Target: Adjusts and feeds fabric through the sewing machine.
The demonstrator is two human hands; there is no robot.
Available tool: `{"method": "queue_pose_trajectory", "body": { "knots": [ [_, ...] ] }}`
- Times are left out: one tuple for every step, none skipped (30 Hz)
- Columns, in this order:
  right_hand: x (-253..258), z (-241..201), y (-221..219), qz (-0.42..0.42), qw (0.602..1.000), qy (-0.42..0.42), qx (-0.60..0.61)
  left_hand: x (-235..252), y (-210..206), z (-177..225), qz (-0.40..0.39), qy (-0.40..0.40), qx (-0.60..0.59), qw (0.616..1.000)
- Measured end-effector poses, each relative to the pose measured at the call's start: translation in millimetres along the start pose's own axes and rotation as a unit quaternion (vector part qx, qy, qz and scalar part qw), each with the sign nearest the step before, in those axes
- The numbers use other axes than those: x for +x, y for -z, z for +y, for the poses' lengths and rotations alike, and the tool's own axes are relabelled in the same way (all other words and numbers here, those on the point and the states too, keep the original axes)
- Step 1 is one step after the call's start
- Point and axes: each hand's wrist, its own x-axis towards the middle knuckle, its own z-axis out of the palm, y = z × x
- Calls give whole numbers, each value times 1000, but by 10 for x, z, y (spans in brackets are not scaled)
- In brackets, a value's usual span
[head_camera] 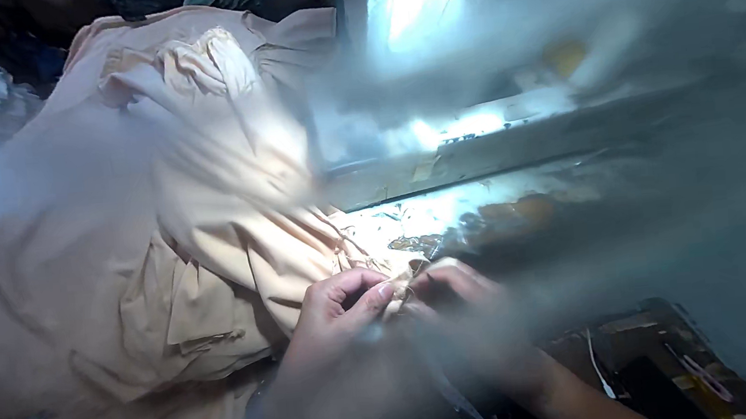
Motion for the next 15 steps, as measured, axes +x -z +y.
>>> {"method": "queue_pose_trajectory", "body": {
  "knots": [
    [4,4,-7,2,1000,10,-12,3,-3,-1,-6,-7,4,1000],
    [2,1,-10,3,1000,13,-13,1,-5,1,-11,-10,9,1000],
    [-3,-7,-8,2,1000,9,7,-3,-7,10,-13,-10,15,1000],
    [-12,-19,2,1,999,-5,54,-5,-5,21,-15,-9,23,1000],
    [-22,-36,34,-5,992,-24,122,-8,2,25,-16,-7,30,999],
    [-30,-49,79,-15,980,-41,196,-9,12,19,-17,-8,36,999],
    [-31,-50,131,-28,967,-45,250,-9,25,7,-18,-9,42,999],
    [-24,-45,171,-38,959,-40,277,-8,33,1,-18,-11,44,999],
    [-13,-36,193,-41,957,-32,284,-7,37,1,-20,-13,43,999],
    [-4,-31,204,-45,957,-24,285,-5,37,4,-22,-14,43,999],
    [-5,-42,220,-51,955,-18,292,1,34,7,-23,-13,43,999],
    [-11,-78,250,-62,947,-15,316,12,34,9,-24,-11,40,999],
    [-18,-138,296,-77,931,-17,357,23,34,14,-22,-7,37,999],
    [-21,-209,345,-84,908,-31,409,28,33,10,-14,1,37,999],
    [-13,-259,389,-84,888,-46,450,25,40,1,-7,8,33,999]
  ]
}}
